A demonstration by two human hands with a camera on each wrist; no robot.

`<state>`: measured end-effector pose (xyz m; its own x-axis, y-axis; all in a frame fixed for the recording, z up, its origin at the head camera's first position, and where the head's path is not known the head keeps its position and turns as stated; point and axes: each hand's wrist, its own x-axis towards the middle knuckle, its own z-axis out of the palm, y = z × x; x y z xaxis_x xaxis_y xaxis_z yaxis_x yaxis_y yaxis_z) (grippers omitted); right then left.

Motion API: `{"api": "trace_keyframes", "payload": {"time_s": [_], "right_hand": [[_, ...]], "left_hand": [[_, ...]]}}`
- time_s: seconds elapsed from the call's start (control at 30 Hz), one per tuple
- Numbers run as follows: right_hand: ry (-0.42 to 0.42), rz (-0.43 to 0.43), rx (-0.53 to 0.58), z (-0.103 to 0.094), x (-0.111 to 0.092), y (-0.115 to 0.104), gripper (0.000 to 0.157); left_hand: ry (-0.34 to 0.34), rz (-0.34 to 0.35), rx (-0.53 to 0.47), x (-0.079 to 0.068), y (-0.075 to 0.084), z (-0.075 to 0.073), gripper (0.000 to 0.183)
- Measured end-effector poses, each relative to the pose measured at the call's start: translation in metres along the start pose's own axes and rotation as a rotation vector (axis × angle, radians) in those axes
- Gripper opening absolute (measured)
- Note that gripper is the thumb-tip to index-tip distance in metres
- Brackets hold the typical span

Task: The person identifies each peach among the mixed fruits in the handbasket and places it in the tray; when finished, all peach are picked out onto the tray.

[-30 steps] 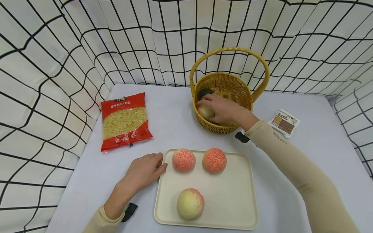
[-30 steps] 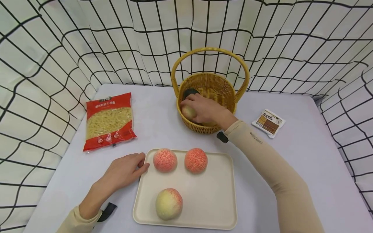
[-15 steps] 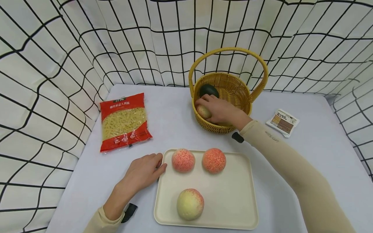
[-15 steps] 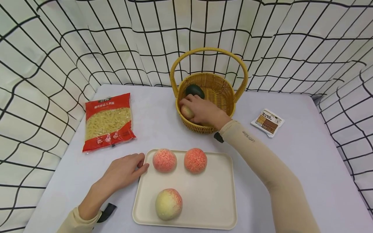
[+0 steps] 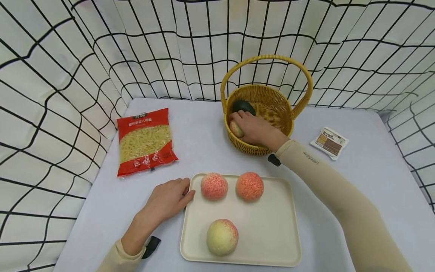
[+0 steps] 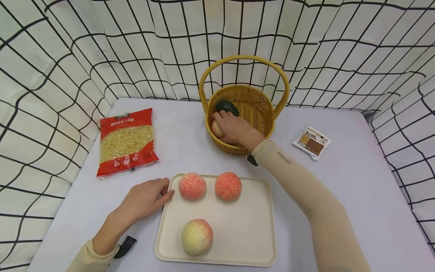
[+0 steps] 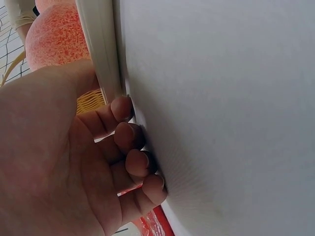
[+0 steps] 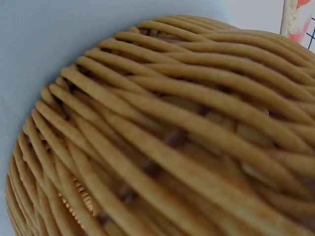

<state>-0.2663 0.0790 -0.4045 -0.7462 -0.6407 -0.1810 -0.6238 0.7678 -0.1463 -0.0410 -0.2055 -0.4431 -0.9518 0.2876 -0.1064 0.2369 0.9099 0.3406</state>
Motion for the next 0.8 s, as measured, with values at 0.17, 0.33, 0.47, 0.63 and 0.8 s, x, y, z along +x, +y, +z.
{"api": "trace_keyframes", "payload": {"time_s": [0.17,0.33,0.47,0.63,0.8], "right_hand": [[-0.009,0.004,-0.012,0.0003,0.0020,0.0001,0.068],[-0.002,-0.005,-0.016,0.0000,0.0013,0.0001,0.065],[0.012,-0.017,-0.010,-0.0005,0.0002,0.0013,0.064],[0.031,-0.032,0.011,0.0007,-0.0021,0.0033,0.065],[0.057,-0.047,0.024,0.0021,-0.0039,0.0042,0.065]], "left_hand": [[-0.001,-0.002,0.005,0.0003,0.0001,0.0000,0.029],[-0.008,-0.004,0.008,0.0006,0.0002,-0.0002,0.028],[-0.014,-0.010,0.007,0.0014,-0.0001,-0.0009,0.028],[-0.019,-0.014,0.003,0.0007,-0.0002,-0.0011,0.028],[-0.020,-0.013,-0.001,-0.0012,0.0003,-0.0017,0.028]]}}
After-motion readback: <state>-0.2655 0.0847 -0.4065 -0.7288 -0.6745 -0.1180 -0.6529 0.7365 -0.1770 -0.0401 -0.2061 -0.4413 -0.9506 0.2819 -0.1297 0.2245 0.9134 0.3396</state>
